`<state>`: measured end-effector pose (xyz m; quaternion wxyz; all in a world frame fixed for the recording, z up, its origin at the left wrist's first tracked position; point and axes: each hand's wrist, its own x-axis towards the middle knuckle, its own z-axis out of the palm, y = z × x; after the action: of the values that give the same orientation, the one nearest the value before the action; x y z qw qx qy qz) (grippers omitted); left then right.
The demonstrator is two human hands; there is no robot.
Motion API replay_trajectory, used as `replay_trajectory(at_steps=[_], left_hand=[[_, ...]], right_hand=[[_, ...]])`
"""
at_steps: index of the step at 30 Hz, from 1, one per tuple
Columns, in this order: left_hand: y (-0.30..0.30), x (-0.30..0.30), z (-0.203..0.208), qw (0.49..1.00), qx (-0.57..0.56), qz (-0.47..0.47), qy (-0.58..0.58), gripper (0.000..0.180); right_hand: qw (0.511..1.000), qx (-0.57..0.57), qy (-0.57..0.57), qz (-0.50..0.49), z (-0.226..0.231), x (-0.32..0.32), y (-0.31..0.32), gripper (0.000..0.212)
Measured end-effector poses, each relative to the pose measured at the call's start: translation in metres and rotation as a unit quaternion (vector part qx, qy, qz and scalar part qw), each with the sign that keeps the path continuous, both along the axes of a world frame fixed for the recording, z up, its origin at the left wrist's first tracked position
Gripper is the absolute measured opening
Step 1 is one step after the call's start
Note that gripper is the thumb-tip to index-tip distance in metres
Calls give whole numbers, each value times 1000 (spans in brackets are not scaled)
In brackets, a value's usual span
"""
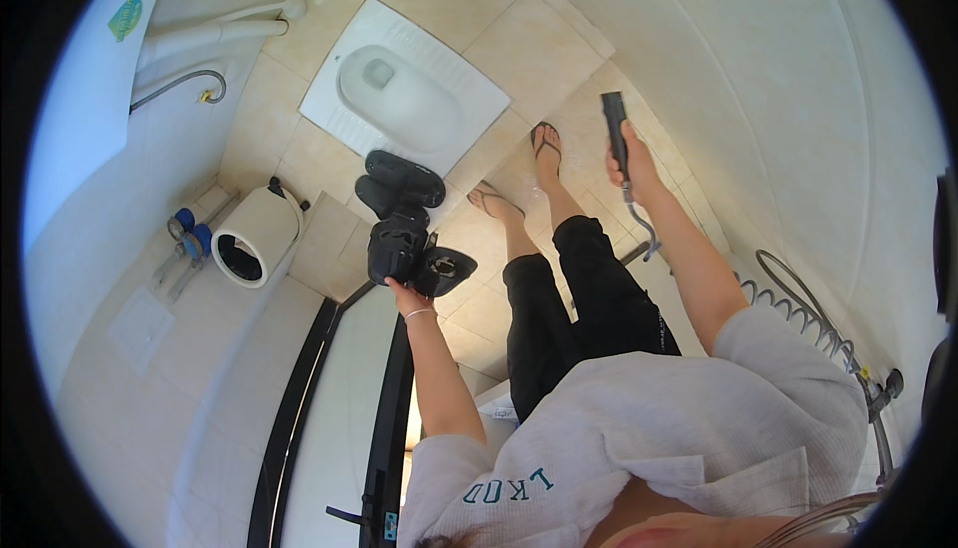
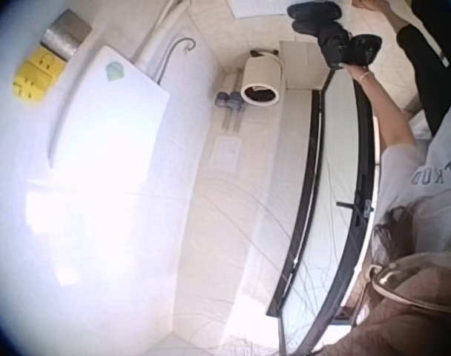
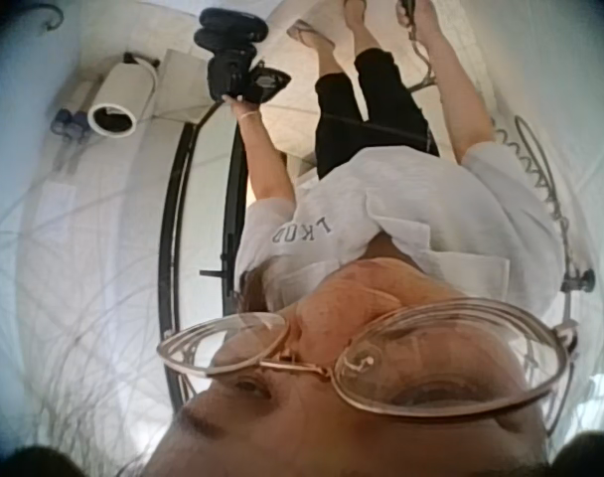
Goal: The person picks up a pair of black slippers, sprays them with a handheld sprayer, and wipes them with a cloth. They then place the slippers on a shelf and discard the used cloth.
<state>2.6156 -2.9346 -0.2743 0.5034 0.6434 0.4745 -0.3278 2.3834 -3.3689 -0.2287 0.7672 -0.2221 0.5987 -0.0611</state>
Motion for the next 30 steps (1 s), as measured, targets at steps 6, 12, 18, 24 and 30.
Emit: replay_trajectory(at_steps=[6, 12, 18, 24, 30], left_hand=[[9, -5, 14, 997, 15, -72, 5, 76], [-2, -5, 0, 924, 140, -335, -118, 52], [-83, -16, -5, 734, 119, -644, -180, 43], [-172, -27, 9, 541, 230, -802, -108, 40], [-208, -37, 13, 468, 185, -858, -104, 36]], right_hand=[[992, 19, -125, -7, -23, 21, 14, 54], [995, -49, -11, -82, -6, -9, -22, 54], [979, 15, -74, 189, 33, 15, -12, 38], [895, 28, -135, 424, 74, 54, 20, 31], [943, -59, -100, 311, 73, 71, 26, 31]])
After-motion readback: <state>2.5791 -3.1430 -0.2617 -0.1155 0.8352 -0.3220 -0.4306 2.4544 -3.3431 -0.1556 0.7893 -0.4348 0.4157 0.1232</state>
